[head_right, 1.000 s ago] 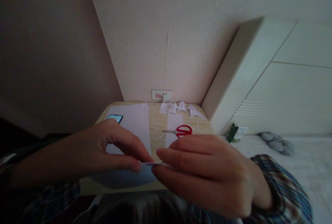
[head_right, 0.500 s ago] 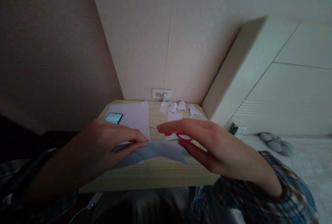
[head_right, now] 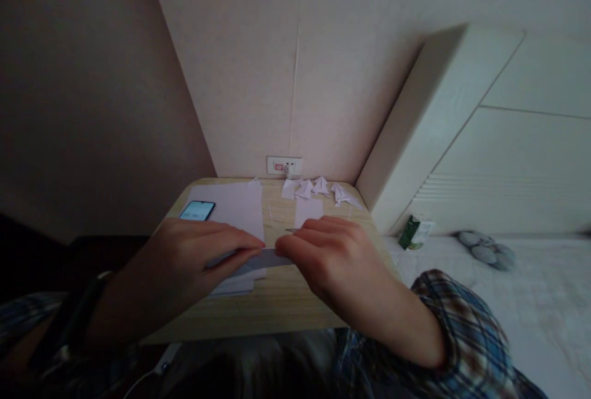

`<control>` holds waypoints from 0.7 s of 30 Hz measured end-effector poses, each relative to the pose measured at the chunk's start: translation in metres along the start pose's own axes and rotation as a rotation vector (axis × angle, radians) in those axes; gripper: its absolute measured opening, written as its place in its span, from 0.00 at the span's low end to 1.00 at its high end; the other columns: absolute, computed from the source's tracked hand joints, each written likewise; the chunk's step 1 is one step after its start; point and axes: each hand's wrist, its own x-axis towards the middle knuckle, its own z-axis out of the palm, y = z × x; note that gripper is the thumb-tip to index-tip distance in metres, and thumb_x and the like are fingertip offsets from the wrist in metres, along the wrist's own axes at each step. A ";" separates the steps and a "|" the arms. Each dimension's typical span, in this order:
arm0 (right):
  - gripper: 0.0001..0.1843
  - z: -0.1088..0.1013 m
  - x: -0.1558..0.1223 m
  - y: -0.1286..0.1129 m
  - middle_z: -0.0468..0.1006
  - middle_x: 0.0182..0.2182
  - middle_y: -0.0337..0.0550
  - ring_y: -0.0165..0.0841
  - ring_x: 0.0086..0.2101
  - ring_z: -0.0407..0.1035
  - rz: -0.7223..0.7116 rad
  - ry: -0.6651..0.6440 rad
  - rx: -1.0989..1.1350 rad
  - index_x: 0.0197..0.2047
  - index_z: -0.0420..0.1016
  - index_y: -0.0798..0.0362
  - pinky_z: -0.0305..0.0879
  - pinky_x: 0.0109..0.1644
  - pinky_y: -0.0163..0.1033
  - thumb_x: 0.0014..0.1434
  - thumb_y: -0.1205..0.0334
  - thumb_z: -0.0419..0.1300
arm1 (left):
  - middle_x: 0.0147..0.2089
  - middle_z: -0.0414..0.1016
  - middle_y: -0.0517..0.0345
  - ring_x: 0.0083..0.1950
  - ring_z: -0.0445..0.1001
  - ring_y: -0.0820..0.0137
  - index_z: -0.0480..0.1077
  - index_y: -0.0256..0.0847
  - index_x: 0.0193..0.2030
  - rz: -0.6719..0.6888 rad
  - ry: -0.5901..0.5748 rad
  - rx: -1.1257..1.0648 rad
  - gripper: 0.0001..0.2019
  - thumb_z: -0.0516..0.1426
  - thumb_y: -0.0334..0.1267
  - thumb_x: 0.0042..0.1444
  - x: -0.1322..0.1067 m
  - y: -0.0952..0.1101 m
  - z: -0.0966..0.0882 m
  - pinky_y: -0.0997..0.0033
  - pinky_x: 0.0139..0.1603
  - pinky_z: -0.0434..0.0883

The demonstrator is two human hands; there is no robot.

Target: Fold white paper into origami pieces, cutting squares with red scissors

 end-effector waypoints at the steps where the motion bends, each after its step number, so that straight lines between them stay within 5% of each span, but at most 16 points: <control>1: 0.15 0.001 -0.003 0.001 0.79 0.26 0.44 0.34 0.27 0.71 0.001 0.027 -0.008 0.36 0.77 0.54 0.64 0.31 0.38 0.65 0.70 0.49 | 0.32 0.82 0.59 0.32 0.78 0.67 0.77 0.44 0.34 0.004 0.007 0.013 0.10 0.54 0.37 0.60 0.000 -0.003 0.001 0.71 0.34 0.68; 9: 0.14 0.004 -0.020 0.015 0.82 0.32 0.44 0.33 0.32 0.74 0.079 0.252 0.036 0.44 0.77 0.52 0.68 0.34 0.37 0.61 0.75 0.54 | 0.34 0.83 0.63 0.32 0.80 0.68 0.80 0.48 0.34 -0.120 0.078 -0.089 0.08 0.58 0.39 0.55 -0.011 -0.035 -0.010 0.75 0.36 0.70; 14: 0.13 0.009 -0.028 0.022 0.83 0.34 0.43 0.33 0.33 0.76 0.166 0.341 0.110 0.43 0.79 0.50 0.70 0.34 0.35 0.60 0.73 0.56 | 0.34 0.83 0.63 0.35 0.80 0.67 0.79 0.48 0.35 -0.165 0.101 -0.076 0.06 0.60 0.39 0.53 -0.013 -0.036 -0.022 0.74 0.39 0.71; 18: 0.08 0.022 -0.031 0.025 0.84 0.33 0.39 0.33 0.31 0.78 0.318 0.445 0.260 0.38 0.82 0.47 0.73 0.34 0.35 0.58 0.66 0.62 | 0.33 0.82 0.65 0.31 0.79 0.69 0.75 0.46 0.39 -0.438 0.298 -0.395 0.11 0.64 0.38 0.47 -0.012 -0.032 -0.025 0.76 0.29 0.73; 21: 0.06 0.036 -0.033 0.029 0.85 0.32 0.36 0.35 0.32 0.79 0.435 0.534 0.377 0.35 0.82 0.44 0.76 0.36 0.37 0.56 0.64 0.64 | 0.29 0.81 0.67 0.26 0.77 0.71 0.74 0.46 0.36 -0.499 0.431 -0.632 0.10 0.65 0.38 0.46 -0.011 -0.033 -0.024 0.78 0.23 0.72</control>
